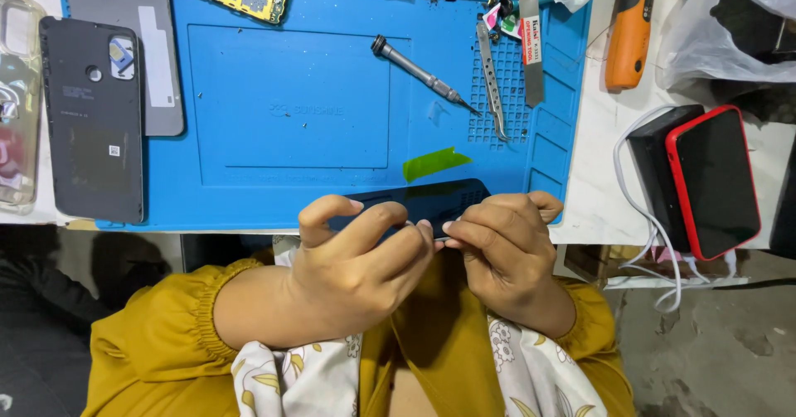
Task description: Repairing a mobile phone by aligning and assembling the screen and internal components
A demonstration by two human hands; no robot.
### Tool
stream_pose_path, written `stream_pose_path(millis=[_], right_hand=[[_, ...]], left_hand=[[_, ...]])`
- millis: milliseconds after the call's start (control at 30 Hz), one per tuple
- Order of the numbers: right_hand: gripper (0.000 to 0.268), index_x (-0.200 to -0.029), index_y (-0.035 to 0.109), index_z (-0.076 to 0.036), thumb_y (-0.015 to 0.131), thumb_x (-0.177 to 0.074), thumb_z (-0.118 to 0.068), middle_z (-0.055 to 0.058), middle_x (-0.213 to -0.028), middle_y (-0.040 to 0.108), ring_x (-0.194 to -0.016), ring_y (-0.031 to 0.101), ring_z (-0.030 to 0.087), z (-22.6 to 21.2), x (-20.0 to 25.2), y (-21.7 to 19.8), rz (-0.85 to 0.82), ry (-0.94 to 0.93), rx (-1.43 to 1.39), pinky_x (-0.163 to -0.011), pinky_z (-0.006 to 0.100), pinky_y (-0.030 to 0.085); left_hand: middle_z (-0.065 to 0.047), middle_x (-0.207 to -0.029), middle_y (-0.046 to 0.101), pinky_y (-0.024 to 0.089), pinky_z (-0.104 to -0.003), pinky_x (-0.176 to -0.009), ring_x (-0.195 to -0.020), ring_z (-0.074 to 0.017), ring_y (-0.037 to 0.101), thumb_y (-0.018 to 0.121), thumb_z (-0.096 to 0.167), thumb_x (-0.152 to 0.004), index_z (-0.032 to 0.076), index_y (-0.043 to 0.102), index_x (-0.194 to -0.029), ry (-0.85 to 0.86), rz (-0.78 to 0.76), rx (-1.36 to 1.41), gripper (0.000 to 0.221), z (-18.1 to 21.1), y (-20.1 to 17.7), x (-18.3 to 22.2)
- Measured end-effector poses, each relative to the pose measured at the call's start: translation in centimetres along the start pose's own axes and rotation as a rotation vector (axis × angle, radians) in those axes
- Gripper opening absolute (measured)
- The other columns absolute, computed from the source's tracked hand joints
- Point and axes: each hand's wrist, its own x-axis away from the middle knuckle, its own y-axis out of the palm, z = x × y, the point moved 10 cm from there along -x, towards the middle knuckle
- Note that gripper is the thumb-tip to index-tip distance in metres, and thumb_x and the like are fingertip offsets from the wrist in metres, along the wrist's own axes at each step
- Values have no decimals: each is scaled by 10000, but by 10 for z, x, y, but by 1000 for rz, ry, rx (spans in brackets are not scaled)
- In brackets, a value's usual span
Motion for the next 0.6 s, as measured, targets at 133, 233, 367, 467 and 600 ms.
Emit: stream_pose_path(millis=[133, 233, 367, 467, 600], right_hand=[[68, -893, 750, -71, 714, -942, -40, 41, -907, 687, -824, 645, 255, -4, -5, -2, 33, -1, 43, -879, 378, 368], [66, -893, 745, -42, 706, -941, -19, 74, -904, 685, -808, 638, 275, -4, -5, -2, 39, -12, 26, -825, 377, 440], [91, -926, 755, -61, 684, -956, -13, 53, -929, 691, -829, 639, 256, -2, -5, -3, 18, -11, 24, -859, 376, 395], [90, -1011, 747, -108, 667, -983, -138, 19, -978, 685, -866, 627, 225, 3, -3, -4, -14, -38, 24, -887, 392, 332], [49, -1026, 674, -146, 654, -988, -122, 21, -986, 667, -839, 617, 246, 14, 12, -12, 112, -190, 121, -898, 463, 309]], left_hand=[[86, -813, 551, 296, -360, -856, -839, -113, 675, 610, 58, -1021, 163, 660, -854, -9, -27, 15, 204, -1, 3, 0], [85, -821, 561, 293, -358, -857, -845, -116, 674, 631, 52, -1014, 170, 666, -852, 9, -36, 9, 203, 0, 4, -1], [75, -804, 542, 291, -359, -847, -845, -120, 669, 646, 44, -1011, 167, 659, -858, 19, -38, 7, 197, 0, 4, -1], [73, -816, 558, 297, -351, -834, -827, -125, 666, 655, 62, -1012, 169, 660, -886, 34, -25, -18, 165, -1, 1, -1], [83, -829, 600, 307, -340, -847, -809, -111, 678, 744, 104, -981, 202, 684, -913, 69, 8, -46, 134, -3, -4, 7]])
